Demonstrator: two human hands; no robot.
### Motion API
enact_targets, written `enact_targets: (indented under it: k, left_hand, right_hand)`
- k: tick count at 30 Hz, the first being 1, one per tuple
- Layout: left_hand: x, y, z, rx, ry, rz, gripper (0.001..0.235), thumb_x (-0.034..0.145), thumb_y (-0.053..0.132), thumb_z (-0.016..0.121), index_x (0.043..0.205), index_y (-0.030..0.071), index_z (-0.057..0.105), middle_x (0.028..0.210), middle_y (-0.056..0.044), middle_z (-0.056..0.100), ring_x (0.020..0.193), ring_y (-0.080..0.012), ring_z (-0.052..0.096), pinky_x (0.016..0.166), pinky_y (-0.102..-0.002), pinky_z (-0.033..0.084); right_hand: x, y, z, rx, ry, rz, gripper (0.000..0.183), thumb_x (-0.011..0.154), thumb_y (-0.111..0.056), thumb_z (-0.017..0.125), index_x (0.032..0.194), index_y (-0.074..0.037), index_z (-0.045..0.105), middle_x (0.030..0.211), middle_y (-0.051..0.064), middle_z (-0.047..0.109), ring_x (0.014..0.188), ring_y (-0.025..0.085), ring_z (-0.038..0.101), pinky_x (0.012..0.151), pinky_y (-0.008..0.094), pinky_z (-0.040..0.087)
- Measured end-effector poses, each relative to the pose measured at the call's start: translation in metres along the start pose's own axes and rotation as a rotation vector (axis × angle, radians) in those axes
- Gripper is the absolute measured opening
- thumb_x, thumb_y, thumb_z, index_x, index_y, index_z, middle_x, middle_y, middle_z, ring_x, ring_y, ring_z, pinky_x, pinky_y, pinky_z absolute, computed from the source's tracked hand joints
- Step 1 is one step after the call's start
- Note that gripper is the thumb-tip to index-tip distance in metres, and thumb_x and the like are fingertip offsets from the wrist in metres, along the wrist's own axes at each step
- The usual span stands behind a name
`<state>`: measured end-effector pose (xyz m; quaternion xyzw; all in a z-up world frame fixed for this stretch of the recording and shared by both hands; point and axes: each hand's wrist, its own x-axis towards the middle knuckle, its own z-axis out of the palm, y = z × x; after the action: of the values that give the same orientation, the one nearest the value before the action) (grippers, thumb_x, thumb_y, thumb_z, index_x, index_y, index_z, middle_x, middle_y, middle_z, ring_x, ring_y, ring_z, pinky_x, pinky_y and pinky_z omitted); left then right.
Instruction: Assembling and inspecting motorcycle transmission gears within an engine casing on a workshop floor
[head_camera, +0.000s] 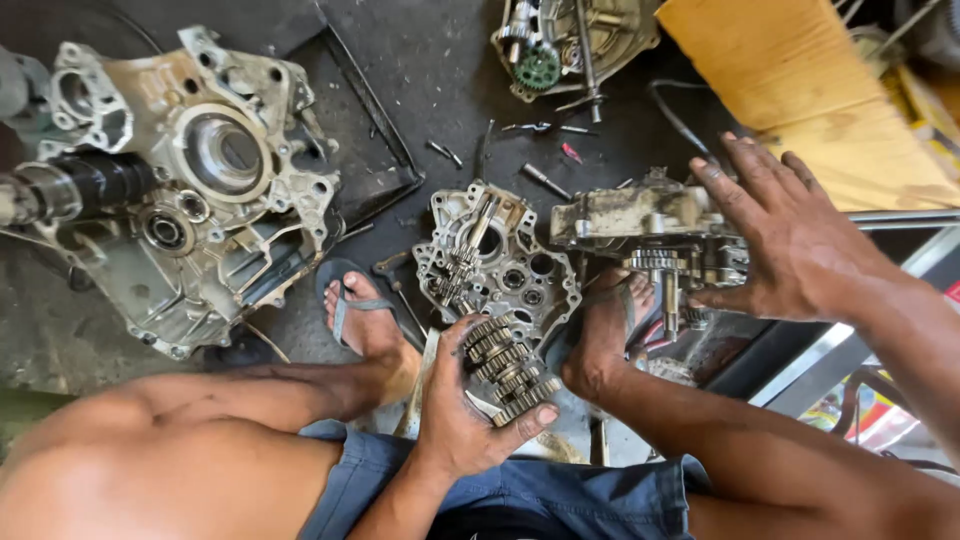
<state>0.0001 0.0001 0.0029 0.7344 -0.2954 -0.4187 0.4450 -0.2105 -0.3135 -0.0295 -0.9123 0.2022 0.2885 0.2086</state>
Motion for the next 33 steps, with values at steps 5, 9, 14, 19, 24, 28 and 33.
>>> enact_targets:
  k: [5, 9, 14, 19, 24, 28, 33]
  left_hand:
    - [-0.016, 0.008, -0.006, 0.144, 0.013, 0.055, 0.098, 0.065, 0.055, 0.086, 0.138, 0.002, 0.046, 0.132, -0.017, 0.065, 0.120, -0.0318, 0.067, 0.103, -0.039, 0.052]
    - [-0.025, 0.011, -0.009, 0.193, 0.046, 0.242, 0.100, 0.066, 0.058, 0.086, 0.136, -0.003, 0.048, 0.131, -0.018, 0.064, 0.122, -0.0356, 0.067, 0.104, -0.041, 0.053]
    - [-0.024, 0.026, -0.019, 0.132, 0.030, 0.373, 0.092, 0.068, 0.054, 0.085, 0.130, -0.005, 0.051, 0.125, -0.020, 0.065, 0.115, -0.0359, 0.068, 0.102, -0.040, 0.056]
    - [-0.022, 0.029, -0.029, 0.075, 0.025, 0.435, 0.085, 0.071, 0.052, 0.084, 0.131, 0.000, 0.052, 0.125, -0.016, 0.068, 0.114, -0.0328, 0.070, 0.103, -0.041, 0.057]
    - [-0.031, 0.015, -0.025, 0.097, 0.003, 0.497, 0.087, 0.075, 0.057, 0.079, 0.134, 0.001, 0.050, 0.132, -0.015, 0.066, 0.116, -0.0340, 0.069, 0.112, -0.050, 0.050]
    - [-0.023, 0.018, -0.026, 0.113, -0.013, 0.473, 0.085, 0.075, 0.056, 0.080, 0.133, 0.001, 0.051, 0.130, -0.014, 0.066, 0.113, -0.0333, 0.068, 0.107, -0.048, 0.051]
    - [-0.012, 0.021, -0.023, 0.098, -0.050, 0.459, 0.082, 0.074, 0.053, 0.081, 0.129, -0.001, 0.052, 0.123, -0.017, 0.067, 0.109, -0.0358, 0.069, 0.108, -0.050, 0.049]
  right_hand:
    - [-0.061, 0.004, -0.049, 0.206, 0.423, -0.163, 0.113, 0.061, -0.027, 0.083, 0.157, 0.010, 0.036, 0.159, 0.037, 0.040, 0.149, 0.053, 0.036, 0.124, 0.061, 0.027]
    - [-0.087, -0.009, -0.059, 0.383, 0.607, -0.019, 0.083, 0.076, -0.012, 0.076, 0.148, 0.019, 0.047, 0.148, 0.038, 0.050, 0.141, 0.053, 0.046, 0.124, 0.058, 0.034]
    - [-0.072, -0.157, -0.052, 0.711, 0.598, 0.382, 0.056, 0.086, -0.017, 0.067, 0.136, 0.005, 0.059, 0.135, 0.022, 0.062, 0.128, 0.035, 0.056, 0.113, 0.044, 0.041]
    - [-0.094, -0.258, 0.003, 1.028, 0.573, 0.751, 0.034, 0.096, -0.021, 0.058, 0.125, -0.009, 0.070, 0.122, 0.005, 0.073, 0.116, 0.016, 0.065, 0.103, 0.030, 0.047]
    - [-0.052, -0.273, 0.081, 2.240, 0.469, 0.651, 0.035, 0.096, -0.028, 0.059, 0.110, 0.002, 0.070, 0.106, 0.021, 0.074, 0.098, 0.033, 0.069, 0.087, 0.041, 0.053]
    - [-0.048, -0.272, 0.076, 2.270, 0.382, 0.591, 0.043, 0.087, -0.028, 0.066, 0.115, 0.004, 0.067, 0.110, 0.021, 0.067, 0.103, 0.034, 0.062, 0.090, 0.044, 0.049]
    - [-0.042, -0.273, 0.092, 2.476, 0.430, 0.752, 0.037, 0.088, -0.020, 0.062, 0.117, 0.003, 0.068, 0.109, 0.021, 0.072, 0.102, 0.032, 0.067, 0.097, 0.041, 0.051]
